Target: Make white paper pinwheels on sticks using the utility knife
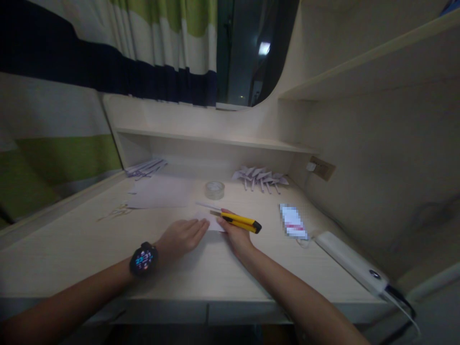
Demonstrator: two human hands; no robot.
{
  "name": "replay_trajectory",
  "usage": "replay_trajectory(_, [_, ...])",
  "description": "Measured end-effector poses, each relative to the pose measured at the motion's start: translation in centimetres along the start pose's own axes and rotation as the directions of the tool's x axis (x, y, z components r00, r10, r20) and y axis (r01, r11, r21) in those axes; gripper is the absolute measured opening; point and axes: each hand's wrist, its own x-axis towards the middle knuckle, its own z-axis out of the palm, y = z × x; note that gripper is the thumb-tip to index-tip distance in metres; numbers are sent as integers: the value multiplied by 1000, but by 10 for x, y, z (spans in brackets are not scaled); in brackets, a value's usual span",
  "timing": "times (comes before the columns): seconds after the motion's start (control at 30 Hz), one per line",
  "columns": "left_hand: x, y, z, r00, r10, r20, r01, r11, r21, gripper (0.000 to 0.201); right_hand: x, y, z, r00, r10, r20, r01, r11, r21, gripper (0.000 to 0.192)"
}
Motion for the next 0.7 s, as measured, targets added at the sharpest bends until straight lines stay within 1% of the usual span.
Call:
replay_trajectory(0.07, [-4, -5, 0, 996, -94, 2, 94, 995, -27, 35, -1, 0, 0, 1000, -17, -20, 17, 1000, -24, 48])
replay_trajectory(0.13, [-11, -14, -1, 970, -243, 10, 243, 964, -110, 43, -1, -1, 0, 999, -30, -28, 29, 999, -37, 48])
replay_trajectory(0.17, [-14, -20, -3, 948, -319, 24, 318, 931, -179, 50, -1, -1, -1, 999, -36, -32, 34, 999, -39, 48])
replay_trajectory(0.2, [-17, -26, -4, 911, -410, 44, 407, 876, -259, 58, -1, -2, -1, 999, -40, -37, 38, 998, -41, 48])
replay_trajectory(0.23, [-20, -32, -5, 856, -512, 68, 501, 793, -347, 63, -1, -2, -1, 998, -43, -41, 41, 998, -42, 48])
replay_trajectory(0.27, [-22, -38, -7, 770, -629, 106, 603, 662, -445, 65, 0, -1, -2, 998, -44, -42, 43, 998, -39, 48])
replay_trajectory(0.3, [-24, -43, -8, 680, -715, 161, 654, 493, -573, 64, 0, -1, -2, 998, -45, -41, 43, 998, -34, 48])
replay_trajectory(0.33, [-25, -47, -8, 604, -760, 241, 637, 278, -718, 60, 1, 0, -2, 998, -48, -42, 47, 999, -27, 49])
replay_trajectory(0.37, [-26, -49, -9, 551, -765, 332, 564, 49, -824, 53, 3, 1, -2, 998, -52, -42, 52, 999, -14, 50])
replay_trajectory(0.4, [-27, -50, -9, 534, -741, 407, 462, -147, -874, 45, 4, 2, -2, 997, -58, -44, 58, 998, 2, 51])
replay_trajectory(0.43, [-28, -50, -9, 541, -704, 460, 363, -298, -883, 36, 5, 2, -2, 997, -60, -52, 61, 998, 16, 52])
replay_trajectory(0.47, [-29, -48, -10, 568, -653, 501, 285, -415, -864, 30, 6, 2, -1, 996, -59, -63, 61, 998, 28, 53])
replay_trajectory(0.5, [-29, -46, -10, 604, -597, 528, 237, -498, -834, 25, 7, 3, -1, 996, -55, -71, 58, 998, 39, 53])
replay_trajectory(0.53, [-29, -43, -11, 644, -537, 545, 212, -559, -801, 23, 8, 3, 1, 996, -48, -77, 52, 997, 50, 54])
replay_trajectory(0.6, [-27, -34, -13, 720, -399, 568, 198, -666, -719, 25, 8, 3, 3, 996, -39, -76, 44, 997, 65, 55])
replay_trajectory(0.63, [-24, -30, -14, 744, -340, 575, 213, -695, -687, 28, 8, 3, 5, 997, -39, -68, 44, 997, 68, 55])
replay_trajectory(0.67, [-20, -25, -15, 752, -301, 586, 246, -697, -674, 31, 7, 4, 6, 997, -43, -58, 47, 997, 67, 55])
replay_trajectory(0.7, [-14, -20, -15, 747, -280, 603, 295, -673, -678, 33, 7, 5, 8, 998, -48, -50, 51, 997, 59, 55])
